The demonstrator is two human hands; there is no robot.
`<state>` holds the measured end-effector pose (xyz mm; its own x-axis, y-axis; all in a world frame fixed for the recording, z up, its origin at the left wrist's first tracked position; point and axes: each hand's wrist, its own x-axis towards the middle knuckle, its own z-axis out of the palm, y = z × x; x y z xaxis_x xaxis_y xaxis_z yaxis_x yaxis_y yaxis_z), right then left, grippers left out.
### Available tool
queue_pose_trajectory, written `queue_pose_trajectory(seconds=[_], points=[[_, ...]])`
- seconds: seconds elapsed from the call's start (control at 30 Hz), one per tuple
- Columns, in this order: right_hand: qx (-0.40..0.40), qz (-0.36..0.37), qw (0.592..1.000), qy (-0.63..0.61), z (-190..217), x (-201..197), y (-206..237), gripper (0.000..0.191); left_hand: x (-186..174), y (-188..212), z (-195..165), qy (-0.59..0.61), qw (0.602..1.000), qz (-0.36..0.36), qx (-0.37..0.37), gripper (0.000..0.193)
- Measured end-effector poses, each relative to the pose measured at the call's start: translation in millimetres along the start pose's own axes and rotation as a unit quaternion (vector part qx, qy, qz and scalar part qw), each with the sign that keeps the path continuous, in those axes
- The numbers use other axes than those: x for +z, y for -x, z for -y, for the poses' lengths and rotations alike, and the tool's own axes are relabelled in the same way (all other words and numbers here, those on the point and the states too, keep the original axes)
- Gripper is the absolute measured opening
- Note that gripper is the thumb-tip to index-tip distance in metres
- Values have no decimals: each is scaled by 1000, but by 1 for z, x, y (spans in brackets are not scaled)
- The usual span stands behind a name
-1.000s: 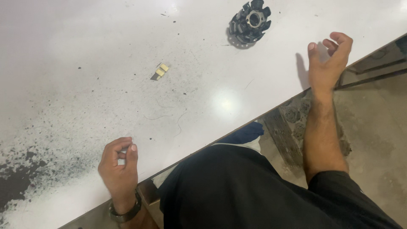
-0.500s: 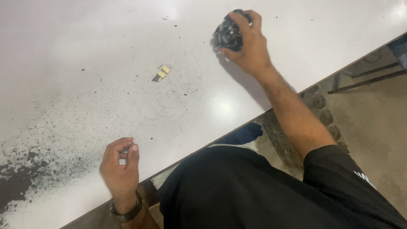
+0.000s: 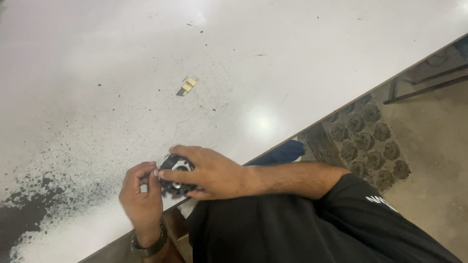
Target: The person sits at a white workbench and sands black clutch shoe components one at a time using a small sanding block, rubbing the block along the edges of each part, then sets the finished part aside and picks up the next one.
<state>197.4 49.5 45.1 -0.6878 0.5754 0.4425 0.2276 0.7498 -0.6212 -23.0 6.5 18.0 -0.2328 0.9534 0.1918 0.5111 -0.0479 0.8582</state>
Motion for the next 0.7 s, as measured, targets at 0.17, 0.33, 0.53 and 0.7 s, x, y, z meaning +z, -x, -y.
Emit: queue_pose_trajectory(seconds=[0.17, 0.33, 0.53, 0.7], points=[[122, -57, 982, 129, -57, -57, 40, 86, 1, 1, -1, 9, 1000, 6, 23, 7], [404, -233, 840, 275, -137, -189, 111, 90, 0, 1, -2, -2, 1000, 12, 10, 8], [406, -345, 749, 394, -163, -250, 203, 100, 1, -1, -7, -13, 1000, 8, 2, 9], [385, -360, 758, 384, -169, -236, 209, 80, 1, 0, -11, -12, 1000, 9, -4, 9]])
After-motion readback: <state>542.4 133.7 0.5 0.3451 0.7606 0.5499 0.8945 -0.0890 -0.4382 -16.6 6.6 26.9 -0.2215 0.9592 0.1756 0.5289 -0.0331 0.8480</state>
